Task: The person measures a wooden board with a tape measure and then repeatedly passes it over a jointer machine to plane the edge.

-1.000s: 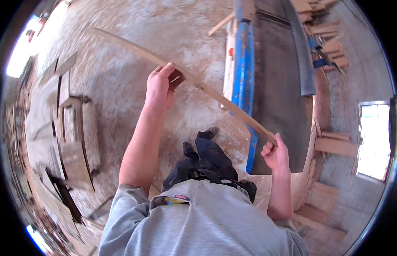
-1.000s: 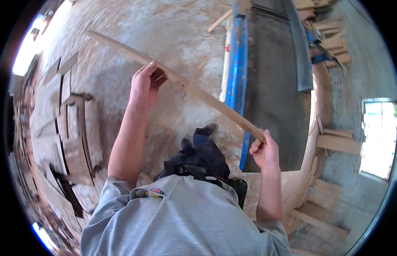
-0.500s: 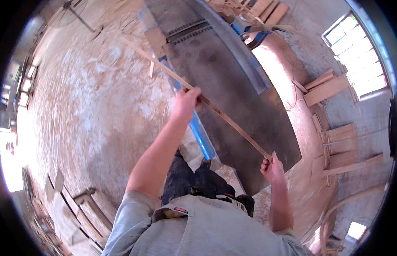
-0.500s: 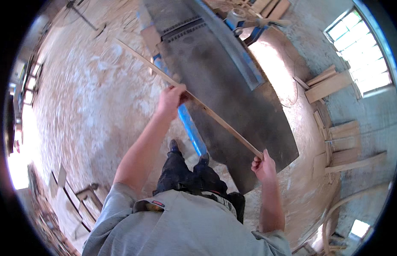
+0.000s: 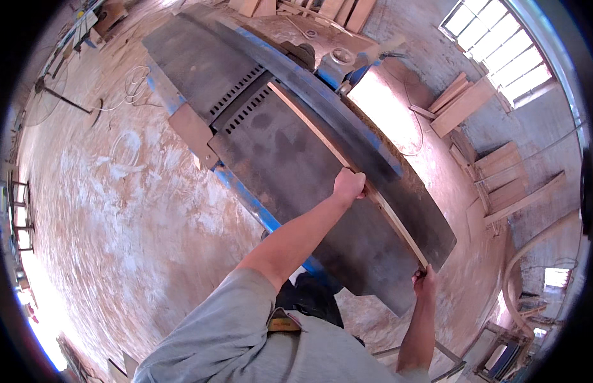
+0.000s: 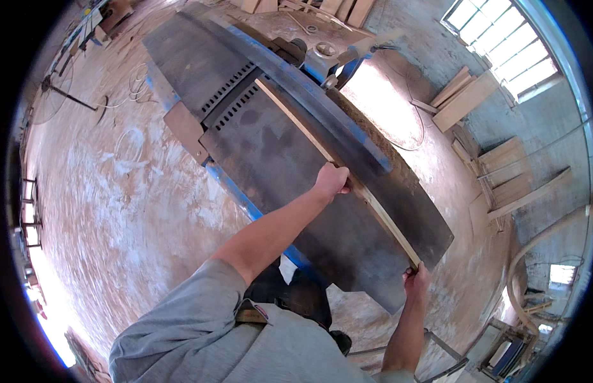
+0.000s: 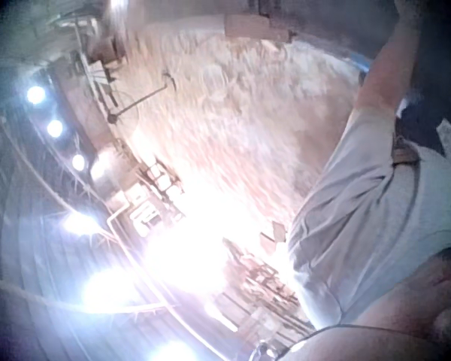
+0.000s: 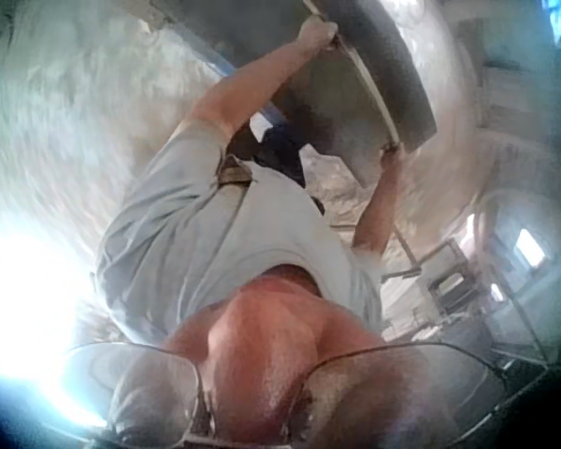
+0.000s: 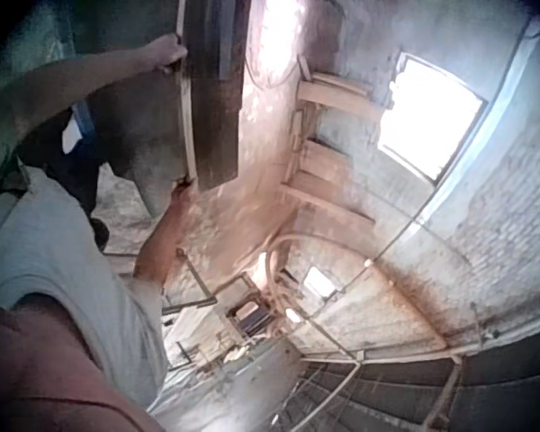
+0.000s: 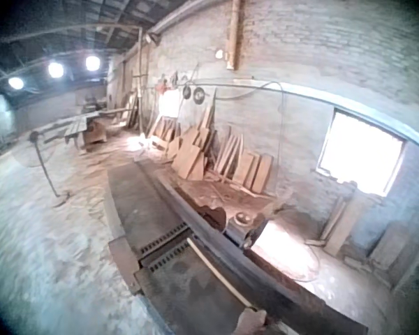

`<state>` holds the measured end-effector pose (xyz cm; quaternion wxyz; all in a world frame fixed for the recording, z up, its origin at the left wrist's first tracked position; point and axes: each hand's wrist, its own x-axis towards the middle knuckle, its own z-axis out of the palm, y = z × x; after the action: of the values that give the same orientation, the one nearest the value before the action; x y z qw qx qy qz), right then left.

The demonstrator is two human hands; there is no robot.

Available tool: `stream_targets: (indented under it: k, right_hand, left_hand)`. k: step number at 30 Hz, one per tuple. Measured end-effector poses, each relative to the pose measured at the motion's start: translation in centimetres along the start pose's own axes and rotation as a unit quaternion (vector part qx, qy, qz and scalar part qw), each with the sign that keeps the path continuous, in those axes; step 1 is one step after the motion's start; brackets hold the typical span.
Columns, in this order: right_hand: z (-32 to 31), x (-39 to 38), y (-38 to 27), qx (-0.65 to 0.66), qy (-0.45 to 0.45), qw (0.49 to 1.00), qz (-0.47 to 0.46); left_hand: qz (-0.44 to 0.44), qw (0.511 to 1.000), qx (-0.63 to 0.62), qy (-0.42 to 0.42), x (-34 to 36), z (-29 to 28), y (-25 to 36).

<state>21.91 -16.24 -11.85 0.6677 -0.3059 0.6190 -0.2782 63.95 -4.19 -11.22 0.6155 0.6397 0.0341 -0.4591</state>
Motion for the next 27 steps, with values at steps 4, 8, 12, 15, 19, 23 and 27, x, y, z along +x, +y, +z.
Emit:
stream_targets:
  k: [4,8,12,15,19,23,27]
  right_hand:
    - [1.5,1.4,-0.4,-0.063,0.040,0.997,0.009]
    - [3.3,3.5,-2.3,-0.102,0.075,0.992,0.019]
    - [4.6,5.8,-3.4,-0.163,0.041,0.986,0.014]
    - [4.1,6.6,-3.8,-0.173,0.001,0.985,0.023]
    - [4.3,5.3,-4.5,-0.251,-0.025,0.967,0.017]
    - [4.1,4.8,-5.8,-0.389,-0.027,0.921,0.024]
    - [4.5,5.1,-5.8,-0.445,-0.011,0.895,0.012]
  left_hand:
    - [0.010,0.998,0.067,0.008,1.6,0.5,1.3]
    - [0.004,0.988,0.152,0.021,3.0,1.3,2.3]
    - [0.108,0.958,0.224,0.145,4.9,2.7,1.3]
    - [0.136,0.945,0.251,0.161,4.6,3.4,2.1]
    - [0.143,0.936,0.254,0.200,4.0,3.6,2.4]
    - [0.138,0.928,0.249,0.238,3.9,4.6,2.3]
    - [0.139,0.927,0.264,0.228,4.6,4.5,2.3]
